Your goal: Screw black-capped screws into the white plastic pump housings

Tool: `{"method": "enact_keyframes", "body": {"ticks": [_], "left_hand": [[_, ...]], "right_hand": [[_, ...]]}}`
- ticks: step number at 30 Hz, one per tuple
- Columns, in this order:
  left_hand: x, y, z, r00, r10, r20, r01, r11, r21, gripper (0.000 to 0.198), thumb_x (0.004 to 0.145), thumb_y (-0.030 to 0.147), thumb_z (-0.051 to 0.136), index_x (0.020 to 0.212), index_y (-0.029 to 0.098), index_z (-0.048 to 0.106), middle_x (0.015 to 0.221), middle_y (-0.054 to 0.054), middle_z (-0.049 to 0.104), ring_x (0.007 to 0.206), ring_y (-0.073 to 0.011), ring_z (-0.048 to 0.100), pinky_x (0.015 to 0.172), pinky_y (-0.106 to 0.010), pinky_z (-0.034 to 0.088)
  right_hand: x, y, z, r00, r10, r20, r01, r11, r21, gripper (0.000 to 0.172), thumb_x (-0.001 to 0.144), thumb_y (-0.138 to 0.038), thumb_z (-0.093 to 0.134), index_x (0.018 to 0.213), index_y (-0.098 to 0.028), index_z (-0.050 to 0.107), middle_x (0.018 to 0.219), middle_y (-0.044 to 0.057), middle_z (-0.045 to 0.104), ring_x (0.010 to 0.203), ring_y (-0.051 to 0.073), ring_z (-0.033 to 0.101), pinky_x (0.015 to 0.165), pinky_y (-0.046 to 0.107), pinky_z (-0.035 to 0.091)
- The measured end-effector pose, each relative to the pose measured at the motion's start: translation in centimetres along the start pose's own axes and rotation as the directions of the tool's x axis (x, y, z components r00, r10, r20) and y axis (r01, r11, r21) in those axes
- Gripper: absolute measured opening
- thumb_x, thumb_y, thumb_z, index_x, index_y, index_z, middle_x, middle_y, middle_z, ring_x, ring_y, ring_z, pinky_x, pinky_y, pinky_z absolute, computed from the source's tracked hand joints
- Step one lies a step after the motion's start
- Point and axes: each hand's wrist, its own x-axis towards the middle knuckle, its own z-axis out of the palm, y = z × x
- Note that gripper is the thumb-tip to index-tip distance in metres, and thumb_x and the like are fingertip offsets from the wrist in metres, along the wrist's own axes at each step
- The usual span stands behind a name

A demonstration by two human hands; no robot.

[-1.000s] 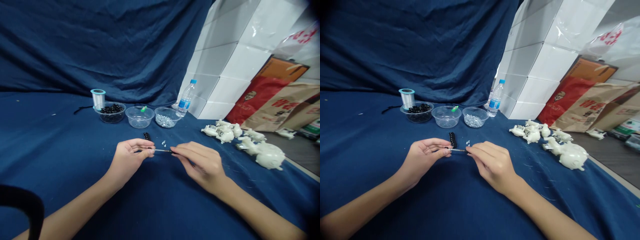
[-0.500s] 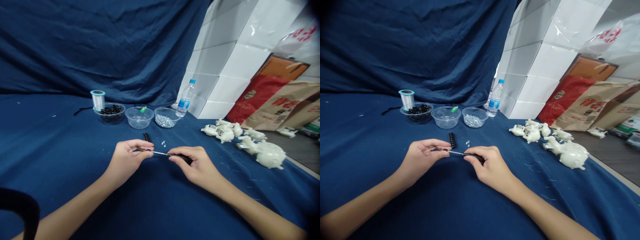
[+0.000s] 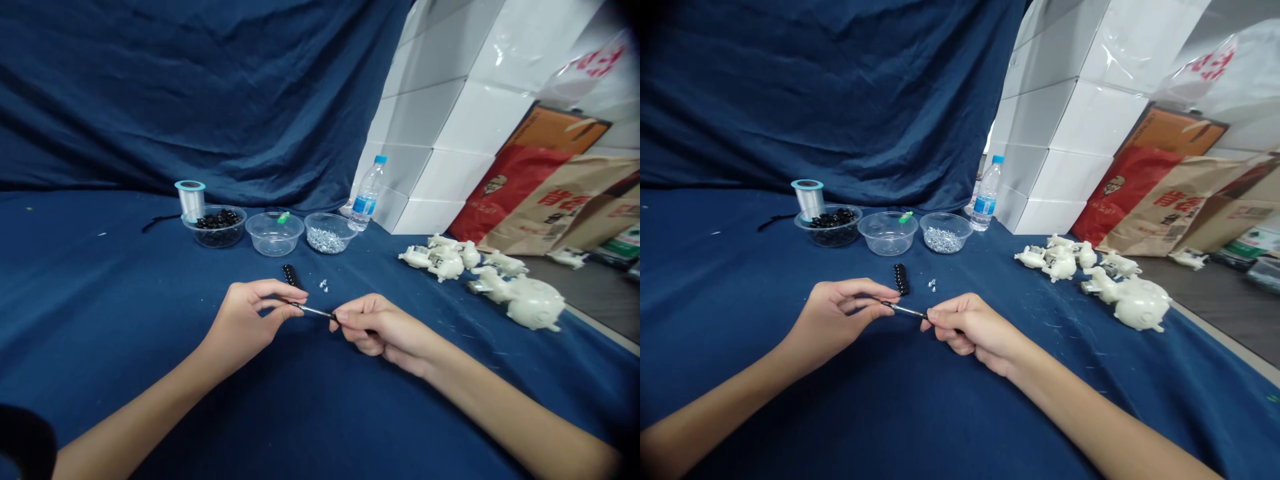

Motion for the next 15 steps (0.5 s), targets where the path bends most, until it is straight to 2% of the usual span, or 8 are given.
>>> {"method": "enact_keyframes", "body": {"ticks": [3, 5, 7, 9, 11, 12, 15], "left_hand": [[0.01, 0.21, -0.18, 0.999, 0.044, 0.010, -0.044, 0.998, 0.033, 0.017, 0.071, 0.010, 0.074, 0.083, 0.021, 0.079, 0.088, -0.002, 0.078, 0.085, -0.0152, 0.073, 0.083, -0.022, 0.060], [0.08, 0.26, -0.23, 0.999, 0.043, 0.008, -0.043, 0.999, 0.032, 0.017, 0.071, 0.010, 0.075, 0.084, 0.021, 0.079, 0.088, -0.002, 0.078, 0.084, -0.0157, 0.073, 0.082, -0.022, 0.060], [0.19, 0.25, -0.22, 1.000, 0.015, -0.011, -0.015, 1.000, 0.007, 0.017, 0.072, 0.013, 0.075, 0.086, 0.020, 0.078, 0.088, -0.002, 0.078, 0.083, -0.0157, 0.073, 0.080, -0.022, 0.061], [0.32, 0.22, -0.17, 0.999, -0.025, -0.039, 0.023, 0.999, -0.034, 0.018, 0.072, 0.016, 0.076, 0.090, 0.020, 0.078, 0.088, -0.002, 0.077, 0.082, -0.0149, 0.073, 0.078, -0.022, 0.061], [0.42, 0.17, -0.13, 0.996, -0.065, -0.065, 0.060, 0.995, -0.075, 0.020, 0.072, 0.018, 0.078, 0.092, 0.020, 0.077, 0.087, -0.001, 0.077, 0.081, -0.0139, 0.073, 0.078, -0.021, 0.060], [0.44, 0.15, -0.12, 0.994, -0.084, -0.071, 0.078, 0.992, -0.095, 0.021, 0.071, 0.019, 0.078, 0.092, 0.019, 0.077, 0.086, -0.002, 0.077, 0.080, -0.0136, 0.073, 0.078, -0.021, 0.060], [0.39, 0.12, -0.08, 0.988, -0.140, -0.071, 0.128, 0.980, -0.150, 0.022, 0.070, 0.019, 0.080, 0.092, 0.017, 0.076, 0.084, -0.003, 0.077, 0.075, -0.0136, 0.072, 0.075, -0.022, 0.060]], "right_hand": [[0.09, 0.03, -0.18, 0.995, 0.055, 0.085, -0.061, 0.995, 0.075, 0.026, 0.079, -0.036, 0.073, 0.080, -0.010, 0.070, 0.049, -0.009, 0.034, 0.040, 0.001, 0.018, 0.039, 0.019, 0.010], [0.03, -0.12, 0.00, 0.999, 0.013, 0.044, -0.014, 0.999, 0.028, 0.027, 0.079, -0.037, 0.074, 0.084, -0.011, 0.069, 0.052, -0.008, 0.039, 0.041, 0.001, 0.021, 0.039, 0.018, 0.013], [-0.10, -0.36, 0.30, 0.993, -0.107, -0.057, 0.100, 0.988, -0.116, 0.027, 0.076, -0.032, 0.078, 0.092, -0.014, 0.067, 0.065, -0.005, 0.050, 0.048, 0.002, 0.035, 0.042, 0.016, 0.023], [-0.22, -0.55, 0.54, 0.953, -0.268, -0.139, 0.215, 0.926, -0.310, 0.027, 0.075, -0.026, 0.080, 0.095, -0.017, 0.063, 0.080, -0.002, 0.057, 0.061, 0.006, 0.049, 0.051, 0.017, 0.036], [-0.28, -0.57, 0.59, 0.887, -0.438, -0.146, 0.327, 0.820, -0.470, 0.019, 0.078, -0.024, 0.076, 0.089, -0.018, 0.062, 0.086, 0.000, 0.060, 0.071, 0.010, 0.056, 0.061, 0.021, 0.044], [-0.28, -0.51, 0.55, 0.836, -0.532, -0.135, 0.387, 0.745, -0.543, 0.015, 0.080, -0.024, 0.074, 0.085, -0.017, 0.062, 0.085, 0.001, 0.060, 0.072, 0.011, 0.058, 0.064, 0.024, 0.046], [-0.26, -0.15, 0.26, 0.623, -0.782, -0.012, 0.513, 0.420, -0.749, 0.005, 0.083, -0.019, 0.071, 0.084, -0.017, 0.067, 0.082, 0.003, 0.063, 0.076, 0.016, 0.061, 0.070, 0.031, 0.049]]}}
